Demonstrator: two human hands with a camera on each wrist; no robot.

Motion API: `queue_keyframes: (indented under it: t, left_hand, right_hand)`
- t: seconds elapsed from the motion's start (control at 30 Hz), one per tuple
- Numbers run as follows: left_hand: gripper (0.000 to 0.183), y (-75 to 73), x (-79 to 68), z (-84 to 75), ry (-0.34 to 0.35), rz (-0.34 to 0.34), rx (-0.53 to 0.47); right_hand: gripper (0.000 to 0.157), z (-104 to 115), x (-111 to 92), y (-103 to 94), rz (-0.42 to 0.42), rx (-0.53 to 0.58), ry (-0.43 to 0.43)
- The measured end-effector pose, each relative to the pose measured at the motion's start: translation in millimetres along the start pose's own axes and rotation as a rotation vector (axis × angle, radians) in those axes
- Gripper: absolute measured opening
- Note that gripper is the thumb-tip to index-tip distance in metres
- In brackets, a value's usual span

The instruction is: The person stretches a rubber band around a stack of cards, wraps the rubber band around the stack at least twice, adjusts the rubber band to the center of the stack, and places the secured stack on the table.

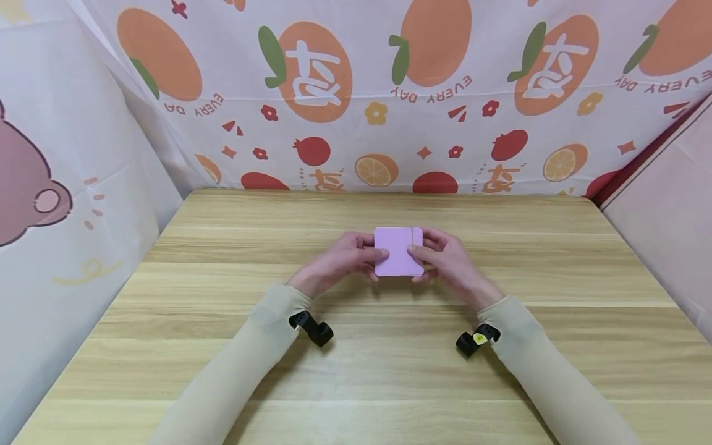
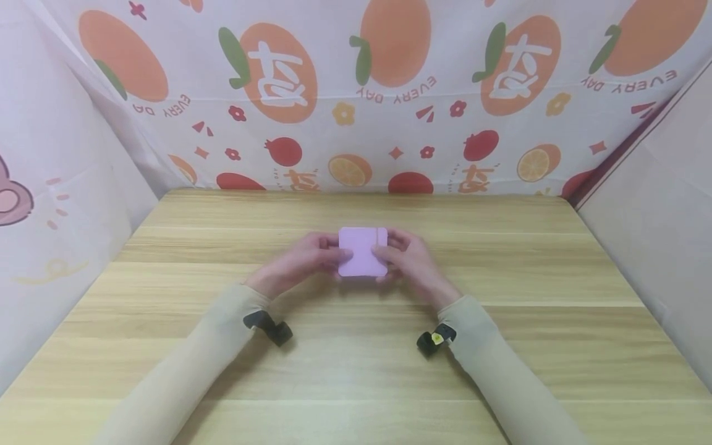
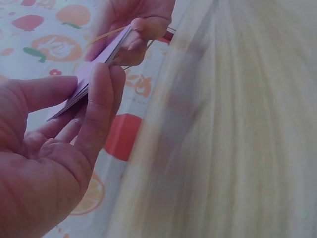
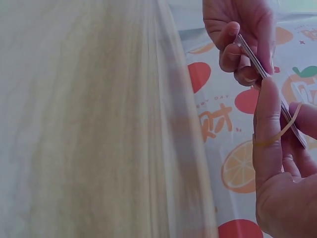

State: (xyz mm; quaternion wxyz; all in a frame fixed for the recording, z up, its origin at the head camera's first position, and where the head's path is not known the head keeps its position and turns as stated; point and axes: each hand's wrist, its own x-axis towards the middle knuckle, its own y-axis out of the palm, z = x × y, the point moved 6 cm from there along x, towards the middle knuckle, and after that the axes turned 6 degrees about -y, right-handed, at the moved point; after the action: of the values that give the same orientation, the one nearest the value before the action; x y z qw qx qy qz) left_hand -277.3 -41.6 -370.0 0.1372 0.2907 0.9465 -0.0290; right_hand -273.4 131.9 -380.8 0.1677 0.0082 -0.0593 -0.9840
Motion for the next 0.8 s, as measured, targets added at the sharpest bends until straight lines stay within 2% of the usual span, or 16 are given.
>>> queue_keyframes:
  t: [0.5, 0.63, 0.8]
  left_hand:
    - [0.025, -1.6, 0.9, 0.3, -0.009, -0.073, -0.06]
    - [0.027, -6.5, 2.2, 0.1, -0.003, -0.128, -0.072]
    - [0.027, -16.0, 2.4, -1.1, 0.003, -0.214, -0.103]
  right_hand:
    - [0.051, 5, -2, 3.7, 0.038, 0.011, -0.023]
    - [0.053, 3, -1, 5.0, 0.063, 0.026, -0.02]
    - [0.044, -1, 0, 7.2, 0.074, 0.044, -0.011]
